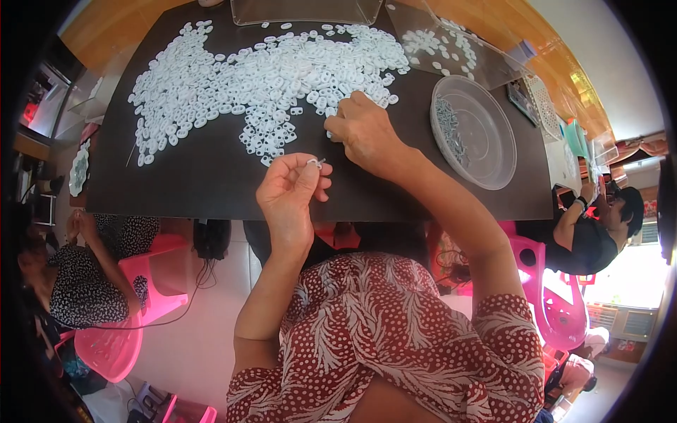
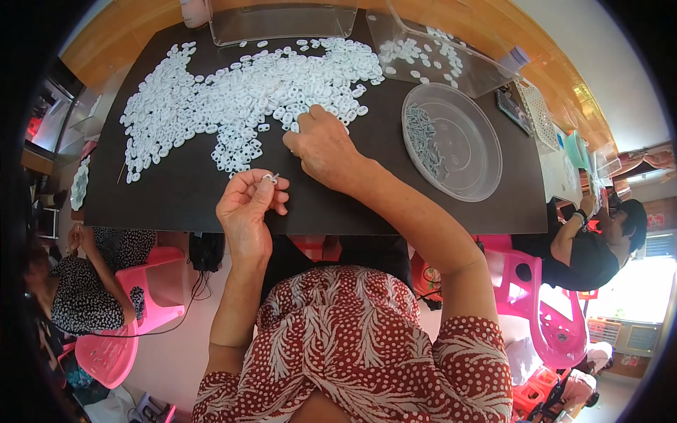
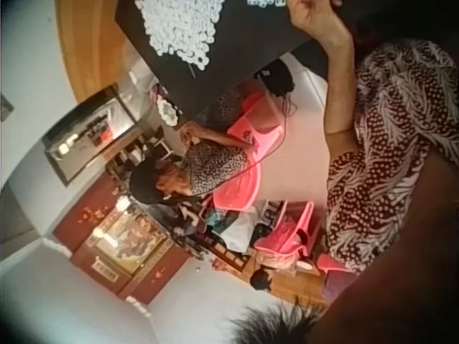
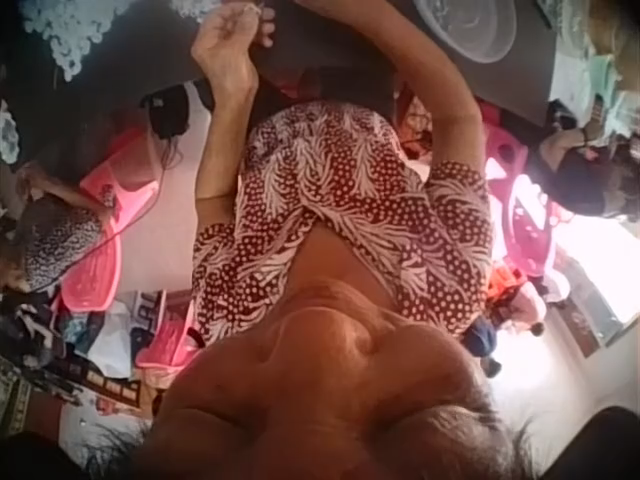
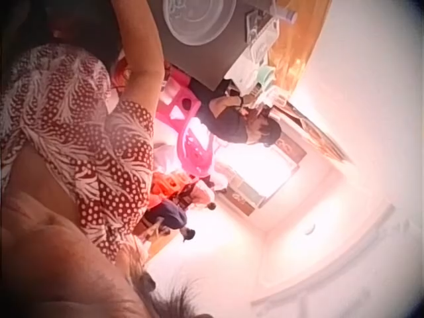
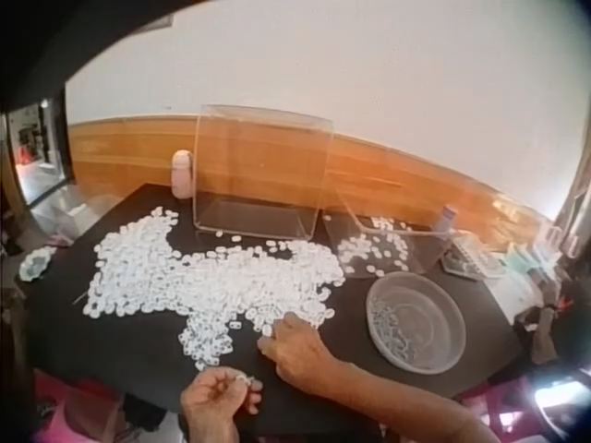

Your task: Assembling small white plastic components by inserting metal pins into them.

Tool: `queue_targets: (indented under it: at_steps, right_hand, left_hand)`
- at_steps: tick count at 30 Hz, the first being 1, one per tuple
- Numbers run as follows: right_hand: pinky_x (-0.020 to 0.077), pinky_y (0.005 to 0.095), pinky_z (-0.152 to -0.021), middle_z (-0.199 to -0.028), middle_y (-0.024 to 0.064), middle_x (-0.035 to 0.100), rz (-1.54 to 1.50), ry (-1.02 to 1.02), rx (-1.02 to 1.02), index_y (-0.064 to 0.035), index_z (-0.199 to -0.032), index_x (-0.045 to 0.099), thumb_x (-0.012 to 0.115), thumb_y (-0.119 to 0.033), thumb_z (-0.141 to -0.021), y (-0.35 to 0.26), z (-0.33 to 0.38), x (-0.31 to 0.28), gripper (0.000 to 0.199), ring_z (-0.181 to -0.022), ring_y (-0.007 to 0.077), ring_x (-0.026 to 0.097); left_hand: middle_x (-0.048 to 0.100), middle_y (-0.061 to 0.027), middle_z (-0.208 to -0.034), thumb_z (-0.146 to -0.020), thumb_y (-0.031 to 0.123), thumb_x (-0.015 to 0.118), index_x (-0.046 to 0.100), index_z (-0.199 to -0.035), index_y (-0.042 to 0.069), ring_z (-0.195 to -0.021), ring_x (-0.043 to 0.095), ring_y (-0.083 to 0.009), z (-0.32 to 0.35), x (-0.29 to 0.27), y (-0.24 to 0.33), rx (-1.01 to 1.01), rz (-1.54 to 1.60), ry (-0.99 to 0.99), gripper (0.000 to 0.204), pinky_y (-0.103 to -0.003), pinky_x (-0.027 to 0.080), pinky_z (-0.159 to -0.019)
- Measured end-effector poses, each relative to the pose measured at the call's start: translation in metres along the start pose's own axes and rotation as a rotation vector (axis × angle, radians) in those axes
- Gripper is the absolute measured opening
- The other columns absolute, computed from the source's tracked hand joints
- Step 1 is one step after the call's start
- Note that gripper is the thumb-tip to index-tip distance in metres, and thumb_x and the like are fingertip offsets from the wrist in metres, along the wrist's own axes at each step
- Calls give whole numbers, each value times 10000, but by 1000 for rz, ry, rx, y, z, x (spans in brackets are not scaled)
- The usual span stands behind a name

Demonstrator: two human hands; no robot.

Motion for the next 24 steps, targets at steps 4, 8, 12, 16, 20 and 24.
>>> queue_targets:
  at_steps: [4, 8, 12, 16, 20, 24]
  right_hand:
    - [424, 393, -619, -704, 128, 520, 19, 48, -59, -42, -696, 586, 598, 11, -623, -7, 0, 1, 91, -749, 292, 502]
    - [440, 368, -631, -734, 114, 560, -67, 96, 64, -35, -802, 602, 594, 12, -733, -3, 6, -10, 85, -736, 276, 534]
    - [454, 311, -650, -749, 96, 604, -387, 41, 284, -15, -844, 617, 587, -2, -797, 5, 13, -22, 57, -706, 206, 569]
    - [459, 250, -623, -718, 51, 624, -935, 27, 532, 18, -873, 626, 591, -26, -819, 15, 32, -13, 78, -690, 113, 587]
    - [419, 203, -598, -783, 3, 628, -1134, -29, 648, 12, -947, 657, 617, -59, -838, 14, 46, -9, 136, -700, 57, 538]
    - [412, 185, -592, -787, 13, 634, -1180, -18, 706, 2, -962, 662, 629, -62, -832, 15, 54, -9, 148, -701, 51, 543]
  left_hand:
    - [652, -126, -824, -900, 48, 582, 586, -935, -29, -629, 586, -125, 1, -1, 2, 1, 5, 10, 84, -231, 465, -535]
    - [644, -114, -806, -898, 50, 586, 589, -928, -28, -618, 571, -122, 1, -3, 2, 5, -29, 26, 84, -231, 459, -531]
    - [637, -98, -806, -895, 34, 583, 593, -974, -38, -627, 557, -107, 3, 3, 2, -10, 27, 20, 107, -224, 456, -539]
    - [641, -91, -815, -892, 14, 575, 590, -1034, -41, -645, 555, -92, 7, 12, 1, -29, 28, -24, 153, -209, 456, -550]
    - [645, -94, -813, -893, 14, 574, 588, -1022, -38, -645, 560, -89, 10, 17, -3, -24, 9, -48, 140, -204, 454, -544]
    - [651, -105, -803, -890, 21, 579, 583, -989, -41, -623, 571, -102, 13, 19, -2, -9, -19, -27, 117, -214, 454, -519]
Point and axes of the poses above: each hand's wrist, its own z-axis away from the middle knuckle, its own x-axis out of the palm, y = z × x, the point moved 9 cm from there along -z, towards the middle knuckle
